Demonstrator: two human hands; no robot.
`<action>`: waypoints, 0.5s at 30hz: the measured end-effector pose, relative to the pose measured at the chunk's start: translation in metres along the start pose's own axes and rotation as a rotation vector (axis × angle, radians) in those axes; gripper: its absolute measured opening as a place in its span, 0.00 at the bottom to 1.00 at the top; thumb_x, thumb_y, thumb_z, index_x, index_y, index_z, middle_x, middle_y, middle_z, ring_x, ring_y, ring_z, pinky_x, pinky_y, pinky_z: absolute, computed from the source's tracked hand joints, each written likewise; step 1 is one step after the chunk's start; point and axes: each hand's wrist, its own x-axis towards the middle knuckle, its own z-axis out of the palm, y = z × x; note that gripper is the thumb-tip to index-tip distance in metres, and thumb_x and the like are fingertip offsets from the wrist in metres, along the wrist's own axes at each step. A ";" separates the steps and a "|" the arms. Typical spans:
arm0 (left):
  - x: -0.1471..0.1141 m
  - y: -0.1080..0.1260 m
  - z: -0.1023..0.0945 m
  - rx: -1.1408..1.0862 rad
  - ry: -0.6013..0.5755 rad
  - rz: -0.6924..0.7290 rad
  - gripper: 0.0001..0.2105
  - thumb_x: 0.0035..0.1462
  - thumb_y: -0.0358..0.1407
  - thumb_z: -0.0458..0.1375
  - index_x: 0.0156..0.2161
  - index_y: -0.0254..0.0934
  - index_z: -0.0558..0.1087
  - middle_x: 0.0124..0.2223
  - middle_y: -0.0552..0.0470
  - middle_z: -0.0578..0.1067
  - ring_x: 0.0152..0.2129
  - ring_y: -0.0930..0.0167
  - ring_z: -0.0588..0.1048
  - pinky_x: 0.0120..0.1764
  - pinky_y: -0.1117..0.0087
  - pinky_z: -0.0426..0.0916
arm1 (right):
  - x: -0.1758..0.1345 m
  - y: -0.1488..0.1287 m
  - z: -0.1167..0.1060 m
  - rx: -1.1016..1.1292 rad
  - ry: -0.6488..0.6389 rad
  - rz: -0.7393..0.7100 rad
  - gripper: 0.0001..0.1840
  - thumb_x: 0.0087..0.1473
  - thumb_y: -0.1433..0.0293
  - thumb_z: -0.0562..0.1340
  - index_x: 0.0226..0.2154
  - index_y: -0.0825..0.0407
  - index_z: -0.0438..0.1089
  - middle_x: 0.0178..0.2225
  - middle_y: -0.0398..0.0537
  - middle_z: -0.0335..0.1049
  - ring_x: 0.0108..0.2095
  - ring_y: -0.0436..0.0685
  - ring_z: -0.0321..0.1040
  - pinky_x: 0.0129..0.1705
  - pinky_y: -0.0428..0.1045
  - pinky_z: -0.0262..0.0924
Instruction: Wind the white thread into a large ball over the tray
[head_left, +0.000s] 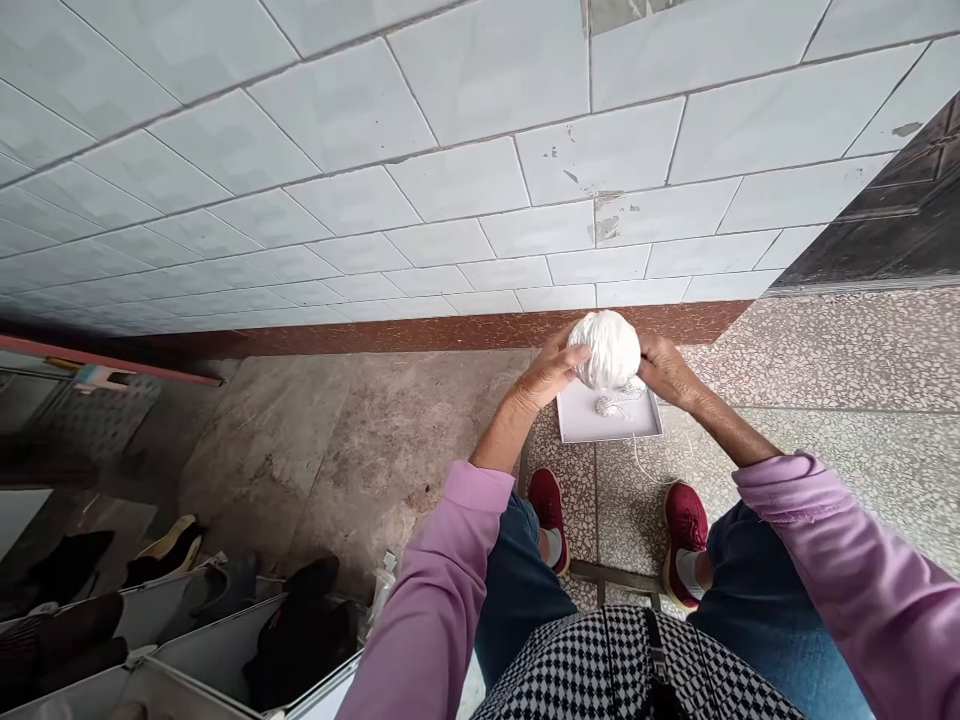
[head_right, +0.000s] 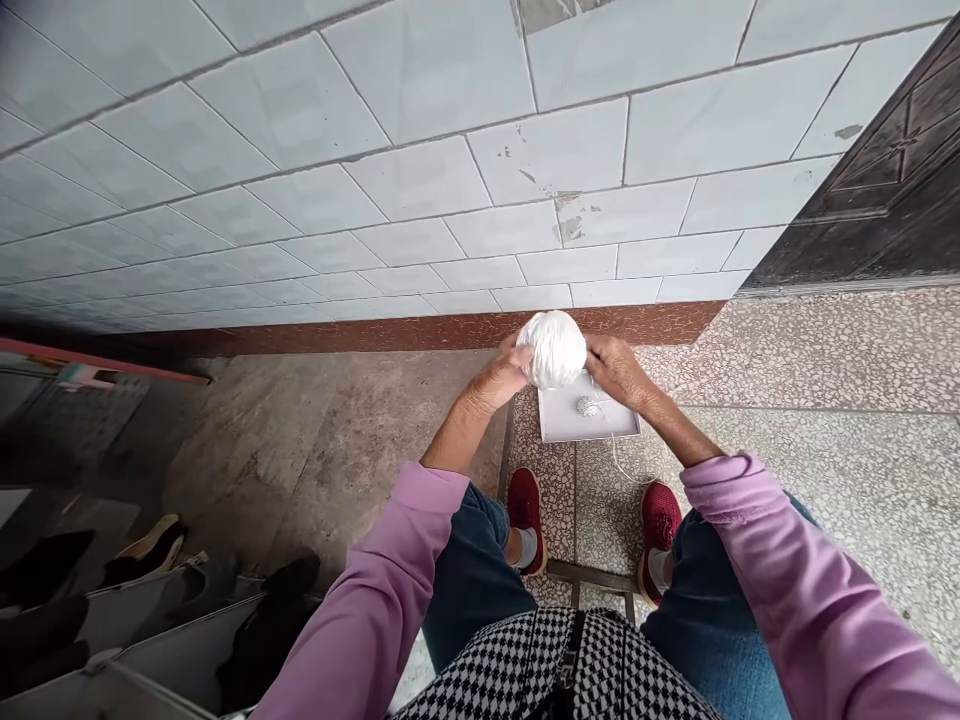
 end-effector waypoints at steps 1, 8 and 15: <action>0.002 0.001 -0.003 0.005 0.059 0.024 0.47 0.38 0.63 0.78 0.61 0.40 0.77 0.55 0.42 0.84 0.54 0.53 0.82 0.51 0.59 0.76 | -0.002 0.000 0.007 -0.027 -0.043 -0.004 0.27 0.68 0.47 0.62 0.26 0.48 0.69 0.23 0.43 0.67 0.27 0.55 0.62 0.34 0.52 0.57; 0.020 -0.004 -0.025 0.186 0.381 0.155 0.42 0.36 0.57 0.80 0.53 0.37 0.75 0.51 0.45 0.83 0.49 0.59 0.81 0.49 0.64 0.75 | -0.027 -0.027 0.024 -0.056 -0.253 -0.028 0.20 0.74 0.59 0.58 0.33 0.49 0.76 0.31 0.49 0.78 0.31 0.56 0.69 0.39 0.52 0.60; 0.018 -0.007 -0.029 0.438 0.278 0.105 0.38 0.40 0.55 0.78 0.54 0.37 0.78 0.52 0.43 0.83 0.48 0.59 0.80 0.50 0.61 0.73 | -0.031 -0.049 -0.019 0.019 -0.141 -0.055 0.31 0.74 0.42 0.59 0.35 0.50 0.79 0.30 0.47 0.77 0.30 0.56 0.69 0.35 0.53 0.60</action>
